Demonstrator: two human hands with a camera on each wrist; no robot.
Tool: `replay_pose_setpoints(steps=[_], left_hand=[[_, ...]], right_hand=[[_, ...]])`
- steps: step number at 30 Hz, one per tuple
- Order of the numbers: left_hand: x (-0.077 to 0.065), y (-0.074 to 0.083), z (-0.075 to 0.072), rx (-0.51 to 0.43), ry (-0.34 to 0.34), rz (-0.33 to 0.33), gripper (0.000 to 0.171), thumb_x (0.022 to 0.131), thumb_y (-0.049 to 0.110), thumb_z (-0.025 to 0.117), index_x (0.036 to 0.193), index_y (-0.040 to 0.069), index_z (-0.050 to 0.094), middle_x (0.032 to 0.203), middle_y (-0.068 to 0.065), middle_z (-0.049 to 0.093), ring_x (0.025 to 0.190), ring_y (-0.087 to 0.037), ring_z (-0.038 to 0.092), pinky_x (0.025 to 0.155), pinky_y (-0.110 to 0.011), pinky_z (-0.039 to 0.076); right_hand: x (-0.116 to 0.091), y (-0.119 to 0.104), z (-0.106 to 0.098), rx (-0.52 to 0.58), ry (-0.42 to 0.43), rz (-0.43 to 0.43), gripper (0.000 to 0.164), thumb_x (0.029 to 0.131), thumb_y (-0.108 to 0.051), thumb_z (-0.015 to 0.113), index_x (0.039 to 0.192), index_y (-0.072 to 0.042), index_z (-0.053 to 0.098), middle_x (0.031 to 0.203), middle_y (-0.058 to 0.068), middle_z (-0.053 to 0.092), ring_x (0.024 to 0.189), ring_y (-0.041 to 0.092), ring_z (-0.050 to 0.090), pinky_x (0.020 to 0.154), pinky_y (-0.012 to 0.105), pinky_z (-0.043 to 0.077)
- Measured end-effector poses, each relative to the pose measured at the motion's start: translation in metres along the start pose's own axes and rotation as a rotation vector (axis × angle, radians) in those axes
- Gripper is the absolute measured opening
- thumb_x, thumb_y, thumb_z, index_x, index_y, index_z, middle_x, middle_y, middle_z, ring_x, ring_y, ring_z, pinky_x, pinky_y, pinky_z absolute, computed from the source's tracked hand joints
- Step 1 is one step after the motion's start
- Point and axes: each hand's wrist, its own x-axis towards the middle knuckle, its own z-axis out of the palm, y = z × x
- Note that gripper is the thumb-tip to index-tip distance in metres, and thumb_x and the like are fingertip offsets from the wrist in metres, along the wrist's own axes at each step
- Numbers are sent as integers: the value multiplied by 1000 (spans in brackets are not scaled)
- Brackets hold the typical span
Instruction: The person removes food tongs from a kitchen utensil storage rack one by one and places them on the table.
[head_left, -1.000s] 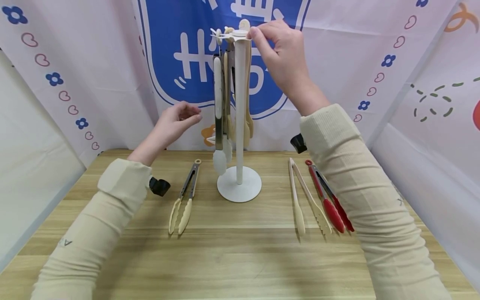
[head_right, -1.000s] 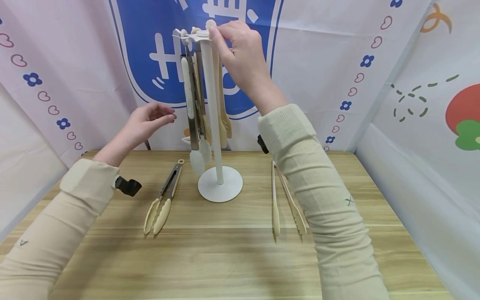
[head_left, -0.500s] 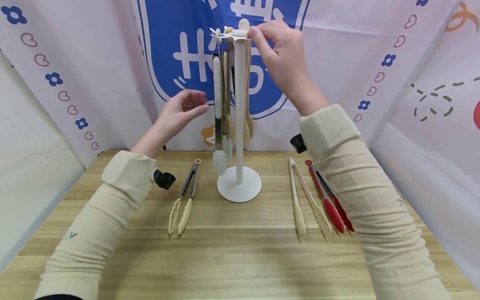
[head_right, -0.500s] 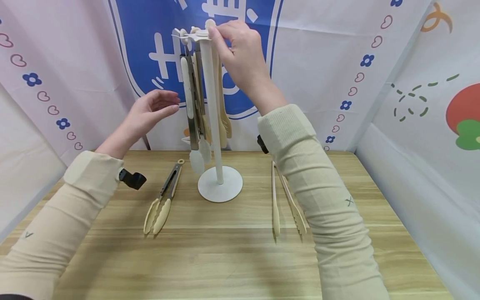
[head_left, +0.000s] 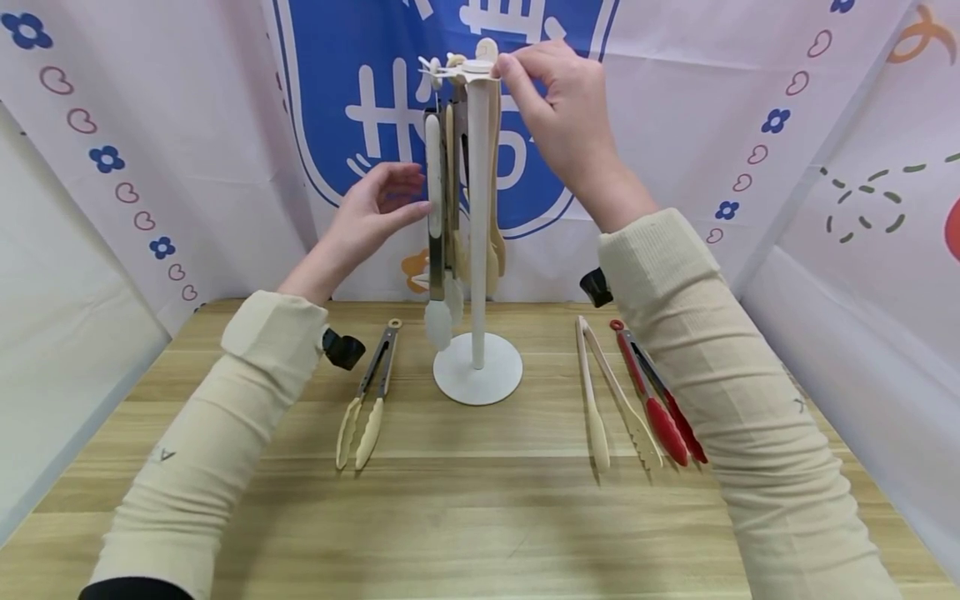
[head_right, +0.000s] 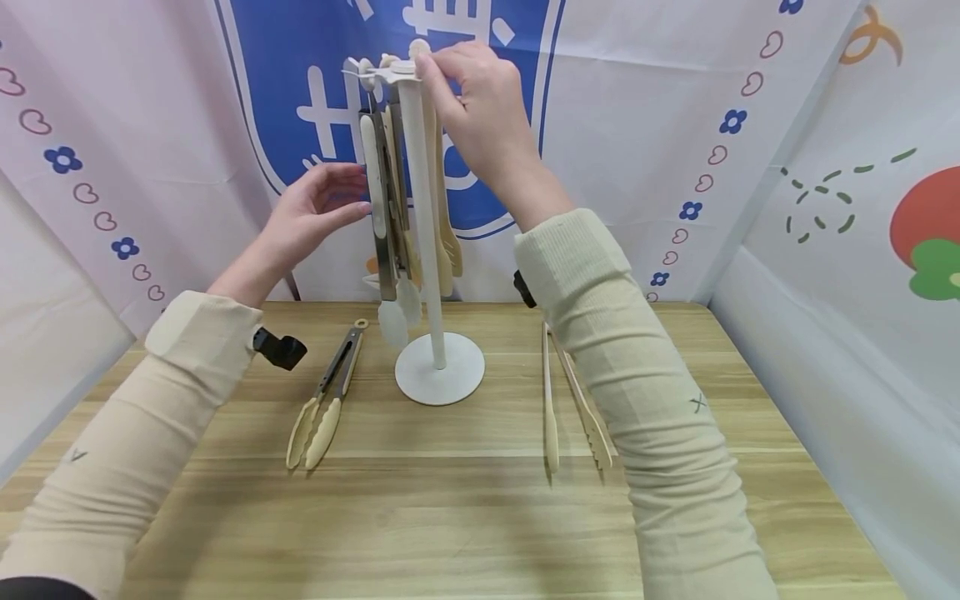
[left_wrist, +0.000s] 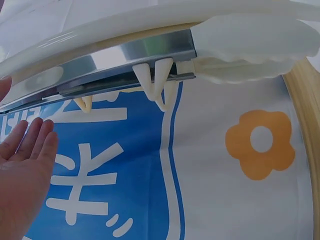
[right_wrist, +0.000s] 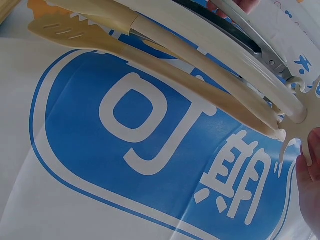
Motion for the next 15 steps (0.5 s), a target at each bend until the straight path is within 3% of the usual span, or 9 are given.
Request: replay_pose_setpoints(steps=[10, 15], left_hand=[[5, 1, 7, -66, -14, -44, 55, 88, 19, 61, 135, 6, 36, 130, -12, 45, 119, -21, 44, 101, -31, 36], [9, 0, 10, -55, -17, -56, 57, 88, 20, 61, 136, 5, 34, 130, -12, 43, 121, -22, 43, 101, -31, 36]], right_hand=[[0, 0, 0, 6, 1, 8, 30, 96, -23, 46, 102, -5, 69, 102, 6, 67, 99, 11, 53, 88, 10, 35], [0, 0, 0, 5, 0, 7, 30, 96, -23, 46, 102, -5, 69, 102, 6, 67, 100, 10, 53, 88, 10, 34]])
